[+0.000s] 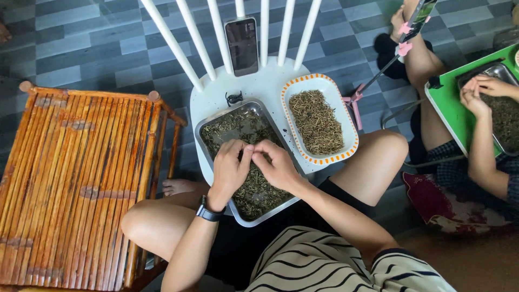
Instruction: The person sits cross-legged on the floor and sorts dried green herbs by hand. They pick up handfuls of herbs from a metal tray, separate them, and transfer the sorted portions into a white bowl with an orange pattern.
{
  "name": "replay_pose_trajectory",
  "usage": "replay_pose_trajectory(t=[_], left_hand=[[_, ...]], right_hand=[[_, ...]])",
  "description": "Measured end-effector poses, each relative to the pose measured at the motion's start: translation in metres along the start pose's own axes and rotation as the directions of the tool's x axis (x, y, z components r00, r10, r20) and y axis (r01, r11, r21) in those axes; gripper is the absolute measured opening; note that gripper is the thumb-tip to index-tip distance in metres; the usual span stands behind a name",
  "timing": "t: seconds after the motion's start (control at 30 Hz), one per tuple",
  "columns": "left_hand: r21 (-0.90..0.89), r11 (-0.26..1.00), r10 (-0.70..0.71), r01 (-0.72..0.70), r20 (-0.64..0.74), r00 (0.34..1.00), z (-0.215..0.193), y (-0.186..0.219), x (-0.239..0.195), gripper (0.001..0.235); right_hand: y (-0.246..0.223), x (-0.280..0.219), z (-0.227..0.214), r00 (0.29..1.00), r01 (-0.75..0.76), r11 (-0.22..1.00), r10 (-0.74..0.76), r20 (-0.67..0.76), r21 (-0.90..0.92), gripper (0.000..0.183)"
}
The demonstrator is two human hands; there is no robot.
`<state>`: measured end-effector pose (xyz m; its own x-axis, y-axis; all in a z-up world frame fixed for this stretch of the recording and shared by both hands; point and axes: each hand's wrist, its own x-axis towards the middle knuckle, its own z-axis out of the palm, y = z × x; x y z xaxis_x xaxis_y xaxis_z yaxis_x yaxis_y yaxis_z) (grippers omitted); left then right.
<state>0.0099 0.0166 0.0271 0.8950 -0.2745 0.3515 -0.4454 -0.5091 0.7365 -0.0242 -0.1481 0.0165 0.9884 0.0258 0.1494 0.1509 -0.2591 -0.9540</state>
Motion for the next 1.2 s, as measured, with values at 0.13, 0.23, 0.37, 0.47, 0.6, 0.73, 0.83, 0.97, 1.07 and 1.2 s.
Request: replay_pose_trajectory(t=[0.13, 0.23, 0.37, 0.47, 0.6, 0.73, 0.83, 0.97, 1.07, 1.2], left_hand=[[0.007, 1.000, -0.003, 0.003, 0.042, 0.999, -0.015, 0.020, 0.003, 0.038], [-0.043, 0.997, -0.053, 0.058, 0.101, 0.993, -0.023, 0.033, 0.011, 0.052], [-0.086, 0.965, -0.220, 0.247, 0.239, 0.946, -0.018, 0.026, 0.009, 0.071], [-0.136, 0.954, -0.225, 0.266, 0.255, 0.940, -0.009, 0.021, 0.005, 0.070], [-0.226, 0.927, -0.240, 0.299, 0.255, 0.937, -0.003, 0.023, 0.005, 0.073], [-0.290, 0.894, -0.269, 0.342, 0.263, 0.927, -0.002, 0.015, -0.001, 0.070], [-0.297, 0.895, -0.263, 0.333, 0.251, 0.931, -0.004, 0.015, 0.000, 0.063], [-0.354, 0.859, -0.299, 0.369, 0.237, 0.924, -0.002, 0.014, -0.002, 0.053], [-0.405, 0.836, -0.297, 0.369, 0.230, 0.927, 0.006, 0.006, -0.003, 0.053], [-0.519, 0.790, -0.270, 0.328, 0.186, 0.945, 0.010, 0.000, -0.004, 0.049]], right_hand=[[-0.014, -0.010, -0.007, 0.951, 0.196, 0.938, -0.111, 0.288, -0.286, 0.040], [-0.016, -0.006, -0.003, 0.857, 0.264, 0.798, 0.063, 0.511, -0.542, 0.103], [-0.010, 0.001, 0.006, 0.836, 0.332, 0.701, 0.091, 0.542, -0.631, 0.113], [-0.001, 0.006, 0.014, 0.858, 0.355, 0.676, 0.039, 0.512, -0.645, 0.107], [0.028, 0.011, 0.024, 0.861, 0.456, 0.659, -0.158, 0.483, -0.598, 0.090], [0.073, 0.010, 0.033, 0.829, 0.554, 0.585, -0.325, 0.455, -0.592, 0.084], [0.071, 0.013, 0.032, 0.803, 0.595, 0.524, -0.421, 0.422, -0.609, 0.065], [0.064, 0.013, 0.034, 0.787, 0.613, 0.463, -0.427, 0.446, -0.640, 0.046], [0.064, 0.013, 0.031, 0.786, 0.616, 0.439, -0.403, 0.469, -0.655, 0.048], [0.069, 0.015, 0.030, 0.815, 0.579, 0.483, -0.321, 0.483, -0.656, 0.045]])
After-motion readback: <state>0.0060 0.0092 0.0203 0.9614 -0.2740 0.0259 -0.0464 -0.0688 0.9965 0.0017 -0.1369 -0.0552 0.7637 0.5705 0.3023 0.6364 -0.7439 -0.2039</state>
